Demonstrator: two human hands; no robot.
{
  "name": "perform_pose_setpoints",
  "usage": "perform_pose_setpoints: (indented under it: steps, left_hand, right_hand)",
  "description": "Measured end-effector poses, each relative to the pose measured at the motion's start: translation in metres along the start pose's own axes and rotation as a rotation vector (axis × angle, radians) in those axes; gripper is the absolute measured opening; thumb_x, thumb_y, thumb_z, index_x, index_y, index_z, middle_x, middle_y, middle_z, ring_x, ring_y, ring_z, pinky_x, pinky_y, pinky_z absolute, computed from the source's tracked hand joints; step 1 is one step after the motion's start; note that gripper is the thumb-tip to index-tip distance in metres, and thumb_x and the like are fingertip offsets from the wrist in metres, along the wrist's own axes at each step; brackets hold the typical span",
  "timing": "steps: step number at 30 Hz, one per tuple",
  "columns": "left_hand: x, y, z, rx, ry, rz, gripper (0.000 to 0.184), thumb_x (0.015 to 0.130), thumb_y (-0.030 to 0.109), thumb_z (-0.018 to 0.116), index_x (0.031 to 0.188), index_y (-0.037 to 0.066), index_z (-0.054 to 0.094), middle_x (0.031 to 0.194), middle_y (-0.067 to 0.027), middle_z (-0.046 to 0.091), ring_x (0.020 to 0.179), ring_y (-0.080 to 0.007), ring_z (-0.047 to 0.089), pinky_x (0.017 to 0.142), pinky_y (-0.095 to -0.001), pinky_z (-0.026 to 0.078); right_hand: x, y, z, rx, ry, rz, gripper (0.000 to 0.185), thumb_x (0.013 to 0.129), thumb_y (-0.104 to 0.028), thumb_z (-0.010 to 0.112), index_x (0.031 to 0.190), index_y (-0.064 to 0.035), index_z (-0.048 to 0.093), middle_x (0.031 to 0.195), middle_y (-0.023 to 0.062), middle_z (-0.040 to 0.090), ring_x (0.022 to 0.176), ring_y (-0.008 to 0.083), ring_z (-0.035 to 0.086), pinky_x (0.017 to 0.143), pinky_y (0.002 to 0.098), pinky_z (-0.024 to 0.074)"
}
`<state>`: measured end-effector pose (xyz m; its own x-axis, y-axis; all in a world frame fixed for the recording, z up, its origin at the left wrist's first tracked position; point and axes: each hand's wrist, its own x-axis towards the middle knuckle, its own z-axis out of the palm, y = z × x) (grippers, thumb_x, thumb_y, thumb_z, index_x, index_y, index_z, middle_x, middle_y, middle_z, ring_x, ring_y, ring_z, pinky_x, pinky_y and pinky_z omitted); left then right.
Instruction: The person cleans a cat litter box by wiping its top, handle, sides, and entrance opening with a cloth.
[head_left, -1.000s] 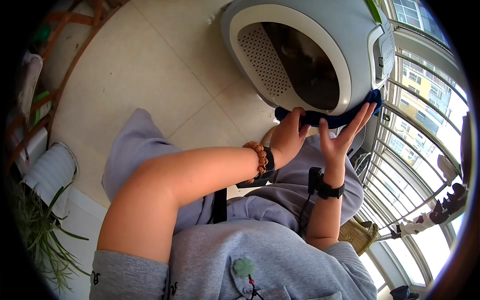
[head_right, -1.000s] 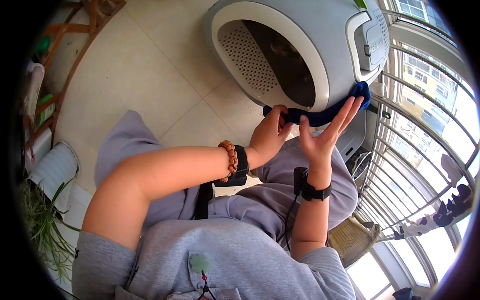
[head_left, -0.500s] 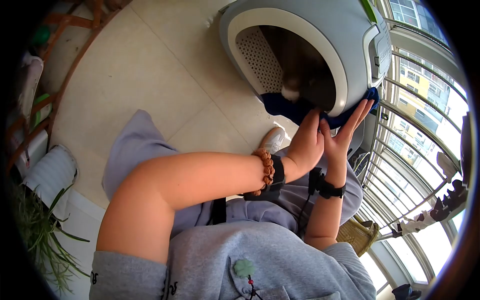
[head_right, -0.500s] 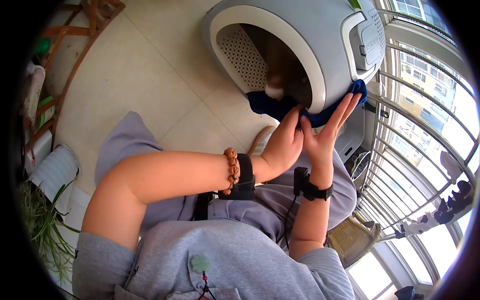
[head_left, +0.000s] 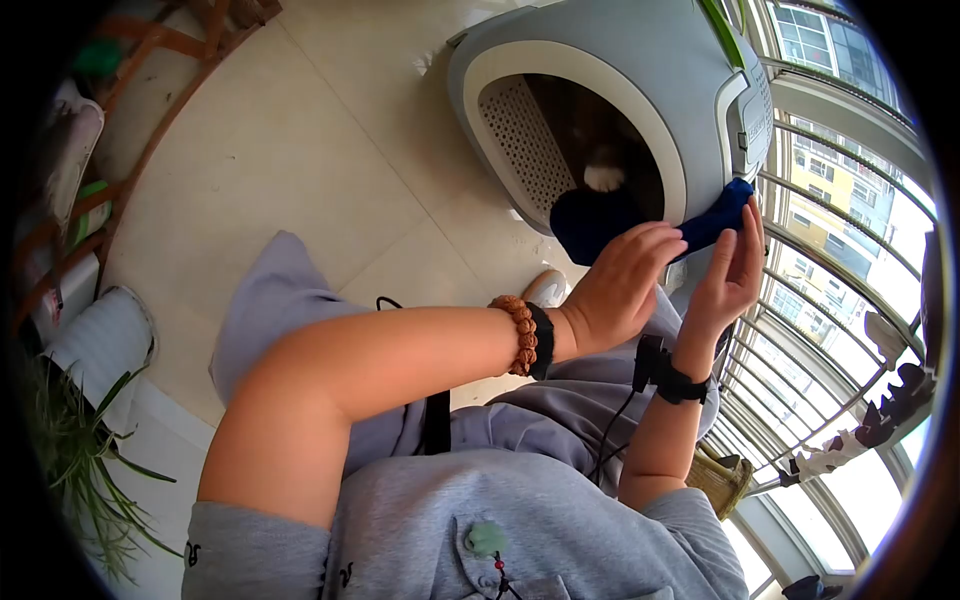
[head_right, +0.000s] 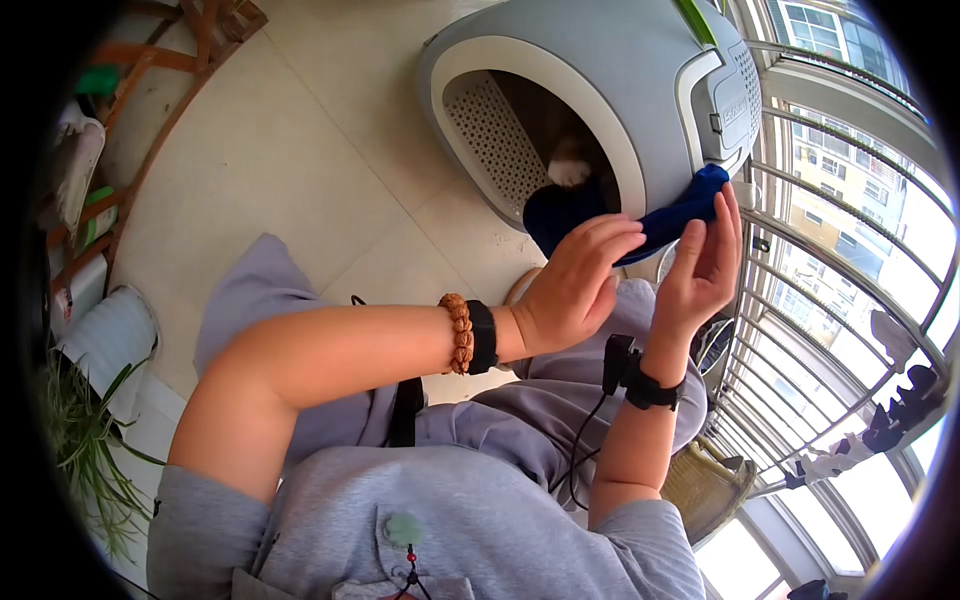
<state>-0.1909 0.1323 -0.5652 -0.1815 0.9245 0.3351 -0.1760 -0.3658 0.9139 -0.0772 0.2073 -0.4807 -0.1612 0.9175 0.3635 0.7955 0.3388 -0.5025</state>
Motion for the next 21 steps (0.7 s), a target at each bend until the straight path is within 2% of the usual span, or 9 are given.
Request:
perform_pose_setpoints:
  steps: [1, 3, 4, 7, 10, 15, 19, 20, 21]
  left_hand:
    - [-0.006, -0.005, -0.003, 0.038, -0.033, -0.052, 0.059, 0.083, -0.007, 0.055, 0.139, 0.000, 0.042, 0.142, -0.0213, 0.043, 0.130, -0.0426, 0.042, 0.111, -0.0478, 0.036]
    - [-0.010, -0.006, -0.001, 0.152, 0.090, -0.129, 0.050, 0.086, -0.003, 0.059, 0.134, 0.001, 0.045, 0.131, -0.0194, 0.051, 0.118, -0.0381, 0.052, 0.101, -0.0450, 0.043]
    - [-0.009, -0.006, -0.003, 0.211, 0.154, -0.168, 0.046, 0.087, 0.000, 0.061, 0.132, 0.002, 0.046, 0.125, -0.0185, 0.055, 0.112, -0.0359, 0.056, 0.096, -0.0436, 0.047]
    - [-0.002, 0.000, -0.004, -0.066, -0.044, -0.614, 0.032, 0.091, 0.009, 0.066, 0.119, 0.004, 0.052, 0.101, -0.0133, 0.064, 0.086, -0.0278, 0.065, 0.075, -0.0380, 0.052]
    - [0.020, 0.005, -0.013, 0.043, 0.055, -0.444, 0.021, 0.093, 0.014, 0.067, 0.107, 0.005, 0.054, 0.081, -0.0089, 0.063, 0.064, -0.0228, 0.063, 0.059, -0.0339, 0.049]
    - [0.071, 0.011, -0.050, 0.052, 0.353, -0.287, 0.014, 0.094, 0.012, 0.066, 0.102, 0.004, 0.056, 0.083, -0.0097, 0.063, 0.067, -0.0204, 0.063, 0.063, -0.0314, 0.050]
    - [0.113, -0.028, -0.092, 0.350, 0.428, 0.108, 0.015, 0.095, 0.004, 0.059, 0.110, 0.002, 0.056, 0.109, -0.0150, 0.061, 0.097, -0.0291, 0.063, 0.083, -0.0391, 0.051]
    - [0.113, -0.033, -0.098, 0.329, 0.345, 0.158, 0.029, 0.095, 0.004, 0.056, 0.124, 0.001, 0.053, 0.124, -0.0179, 0.057, 0.116, -0.0349, 0.056, 0.098, -0.0427, 0.047]
    - [0.108, -0.040, -0.097, 0.363, 0.328, 0.189, 0.033, 0.096, 0.004, 0.056, 0.128, 0.000, 0.051, 0.127, -0.0189, 0.056, 0.120, -0.0359, 0.053, 0.102, -0.0429, 0.045]
  right_hand:
    - [-0.005, 0.001, 0.006, 0.050, -0.108, -0.028, 0.050, 0.094, 0.004, 0.058, 0.143, 0.0051, 0.046, 0.154, 0.0181, 0.041, 0.138, 0.0267, 0.046, 0.109, 0.0346, 0.0418]
    - [-0.007, 0.000, 0.010, -0.007, -0.180, -0.221, 0.062, 0.087, 0.010, 0.058, 0.147, 0.0047, 0.042, 0.158, 0.0186, 0.034, 0.144, 0.0312, 0.039, 0.112, 0.0373, 0.0377]
    - [-0.006, -0.002, 0.011, 0.014, -0.173, -0.193, 0.067, 0.081, 0.014, 0.057, 0.147, 0.0030, 0.044, 0.156, 0.0185, 0.038, 0.144, 0.0332, 0.039, 0.114, 0.0387, 0.0356]
    - [0.008, -0.011, 0.010, -0.018, -0.247, -0.138, 0.069, 0.081, 0.014, 0.057, 0.147, 0.0011, 0.044, 0.156, 0.0176, 0.039, 0.145, 0.0325, 0.038, 0.115, 0.0392, 0.0351]
    - [0.031, -0.022, 0.016, -0.152, -0.306, -0.301, 0.067, 0.081, 0.012, 0.059, 0.145, -0.0009, 0.048, 0.154, 0.0177, 0.043, 0.142, 0.0343, 0.042, 0.114, 0.0409, 0.0364]
    - [0.072, -0.050, 0.042, -0.186, -0.394, -0.361, 0.051, 0.094, -0.008, 0.060, 0.143, -0.0004, 0.050, 0.153, 0.0185, 0.044, 0.139, 0.0366, 0.045, 0.113, 0.0421, 0.0365]
    - [0.076, -0.055, 0.070, -0.481, -0.420, -0.514, 0.051, 0.100, -0.025, 0.056, 0.144, -0.0011, 0.048, 0.154, 0.0164, 0.043, 0.146, 0.0374, 0.033, 0.117, 0.0435, 0.0287]
    - [0.073, -0.054, 0.079, -0.545, -0.394, -0.543, 0.053, 0.100, -0.027, 0.056, 0.146, -0.0020, 0.046, 0.155, 0.0167, 0.041, 0.147, 0.0369, 0.031, 0.118, 0.0436, 0.0271]
    - [0.073, -0.052, 0.084, -0.546, -0.376, -0.548, 0.054, 0.100, -0.027, 0.055, 0.147, -0.0021, 0.045, 0.155, 0.0168, 0.041, 0.147, 0.0367, 0.032, 0.119, 0.0437, 0.0269]
